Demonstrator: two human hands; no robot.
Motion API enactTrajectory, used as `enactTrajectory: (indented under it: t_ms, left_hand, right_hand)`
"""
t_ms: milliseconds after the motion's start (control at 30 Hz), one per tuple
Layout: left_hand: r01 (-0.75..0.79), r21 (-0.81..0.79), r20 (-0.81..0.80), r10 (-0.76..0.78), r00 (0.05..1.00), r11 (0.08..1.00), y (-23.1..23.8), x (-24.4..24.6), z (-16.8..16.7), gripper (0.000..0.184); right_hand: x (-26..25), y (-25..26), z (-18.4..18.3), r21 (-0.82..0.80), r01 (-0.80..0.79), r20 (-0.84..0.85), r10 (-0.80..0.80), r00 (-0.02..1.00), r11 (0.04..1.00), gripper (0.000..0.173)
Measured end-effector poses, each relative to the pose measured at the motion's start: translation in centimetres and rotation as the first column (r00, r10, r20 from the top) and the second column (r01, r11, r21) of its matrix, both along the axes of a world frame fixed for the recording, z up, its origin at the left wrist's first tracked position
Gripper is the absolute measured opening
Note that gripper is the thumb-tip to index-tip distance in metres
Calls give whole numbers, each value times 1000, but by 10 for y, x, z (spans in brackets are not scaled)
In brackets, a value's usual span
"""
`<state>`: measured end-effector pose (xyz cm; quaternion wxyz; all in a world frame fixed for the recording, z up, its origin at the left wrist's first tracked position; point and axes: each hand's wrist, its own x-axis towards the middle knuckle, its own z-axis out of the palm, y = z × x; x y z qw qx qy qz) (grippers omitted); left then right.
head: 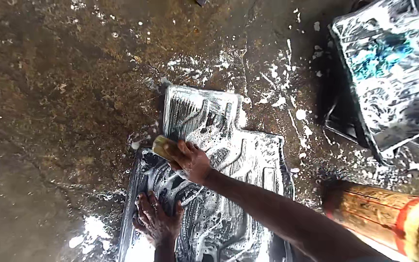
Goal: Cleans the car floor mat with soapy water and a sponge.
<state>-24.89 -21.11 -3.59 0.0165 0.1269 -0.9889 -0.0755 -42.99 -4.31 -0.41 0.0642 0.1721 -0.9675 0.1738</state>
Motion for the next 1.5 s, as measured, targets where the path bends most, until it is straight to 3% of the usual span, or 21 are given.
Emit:
enactTrajectory:
  t_ms: [33,100,200,267,367,433,533,600,700,767,833,867,933,1033,1100,1167,1233,1300,1367,1400,1500]
  left_hand:
    - [3,-1,-2,-3,1000,1000,-1,2,2,107]
    - [3,12,-11,-3,1000,1000,3,1,2,106]
    - [-7,36,12,7,1000,999,2,1,2,105]
    - [-5,32,30,4,1000,999,0,3,5,104]
    - [-7,31,-3,7,1000,1000,2,-1,3,105]
    - [-4,37,5,4,1000,999,2,1,5,104]
    - [-10,46,8,10,1000,999,1,-1,3,104]
    - [-10,56,9,10,1000,998,0,2,3,103]
    - [-8,66,9,7,1000,998,-1,-5,4,103]
    - [-7,75,23,5,1000,997,1,0,6,102]
    - [-9,68,10,8,1000,998,0,-5,3,101]
    - [-9,70,5,9,1000,998,-2,-3,2,101]
    - [-5,72,4,4,1000,997,-3,1,2,101]
    - [8,79,-12,-7,1000,997,-3,-1,5,100]
    - [3,89,-7,-3,1000,996,-1,0,5,100]
    - [-7,78,13,6,1000,997,-3,0,4,100]
    - [-2,77,-6,2,1000,997,-3,-3,2,99]
    - [12,80,-19,-11,1000,997,-3,-1,4,98]
    - [21,83,-18,-19,1000,996,-3,0,7,99]
    - [18,75,-19,-17,1000,997,-2,1,7,100]
    - [2,56,-8,-2,1000,998,-6,-2,4,99]
  right_hand:
    - [2,6,0,-6,-82,2,82,997,997,43]
    - [-60,34,15,94,-138,31,136,990,986,44]
    - [-145,35,33,234,124,182,-169,969,964,58]
    - [-92,8,23,175,265,136,-290,947,948,62]
    - [9,1,12,46,66,67,-69,995,997,50]
    - [-24,32,16,100,-45,121,33,992,994,49]
    - [-112,43,39,237,205,250,-263,932,950,60]
    - [-63,15,30,200,348,190,-384,903,916,63]
    - [38,-3,21,97,157,165,-171,971,983,53]
    - [6,32,31,141,41,303,-83,949,989,53]
    - [-62,56,42,244,202,342,-279,898,949,54]
    - [-70,51,43,250,320,319,-390,864,914,58]
    - [-24,10,39,218,450,261,-496,828,866,63]
    - [25,-5,38,129,250,229,-274,934,960,51]
    - [-21,39,51,221,185,359,-256,897,958,53]
    - [-59,58,49,260,369,307,-439,844,892,55]
    - [-39,23,33,188,515,174,-545,820,836,61]
    - [13,-13,31,113,403,191,-418,888,908,58]
    - [10,10,43,133,220,302,-251,920,967,55]
    - [-11,37,52,180,199,363,-254,896,963,55]
    - [-65,74,56,249,435,341,-498,797,866,59]
